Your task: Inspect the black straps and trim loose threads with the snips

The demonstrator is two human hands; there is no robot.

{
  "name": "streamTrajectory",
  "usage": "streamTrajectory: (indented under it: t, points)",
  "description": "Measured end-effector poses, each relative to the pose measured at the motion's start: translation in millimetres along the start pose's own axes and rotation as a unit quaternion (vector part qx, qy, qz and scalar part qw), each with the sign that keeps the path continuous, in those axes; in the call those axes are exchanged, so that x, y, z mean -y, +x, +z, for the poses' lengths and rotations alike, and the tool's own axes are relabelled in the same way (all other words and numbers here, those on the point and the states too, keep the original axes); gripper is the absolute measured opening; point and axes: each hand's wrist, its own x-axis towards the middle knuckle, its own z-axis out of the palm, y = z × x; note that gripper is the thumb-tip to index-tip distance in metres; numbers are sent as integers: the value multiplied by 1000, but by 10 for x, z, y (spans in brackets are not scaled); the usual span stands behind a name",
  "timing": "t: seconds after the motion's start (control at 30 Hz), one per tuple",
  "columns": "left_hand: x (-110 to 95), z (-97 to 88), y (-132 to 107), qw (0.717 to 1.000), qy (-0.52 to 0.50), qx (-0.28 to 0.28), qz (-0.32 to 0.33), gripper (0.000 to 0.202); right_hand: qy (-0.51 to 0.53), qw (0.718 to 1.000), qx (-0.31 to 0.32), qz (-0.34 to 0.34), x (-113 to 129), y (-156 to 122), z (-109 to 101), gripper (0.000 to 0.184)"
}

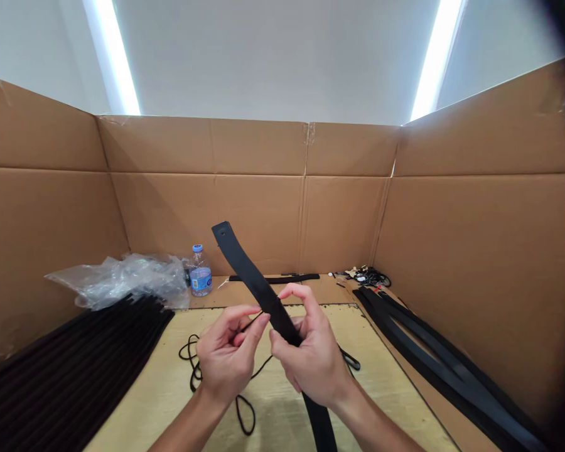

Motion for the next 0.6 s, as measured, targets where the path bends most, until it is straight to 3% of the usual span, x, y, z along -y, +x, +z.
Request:
streamTrajectory:
  t: [0.3, 0.4, 0.5, 0.6]
  points:
    - [-18, 2, 10, 1000, 19, -24, 5, 12, 48, 999, 2, 6, 13, 0, 1, 32]
    - [-70, 6, 27, 998, -16, 1, -65, 13, 58, 998, -1, 18, 4, 7, -5, 39]
    - [-118, 9, 49, 987, -48, 51, -147, 21, 74, 997, 0, 27, 2, 13, -6, 29]
    - [-146, 2, 78, 976, -49, 101, -187, 26, 71, 997, 1, 10, 12, 13, -9, 33]
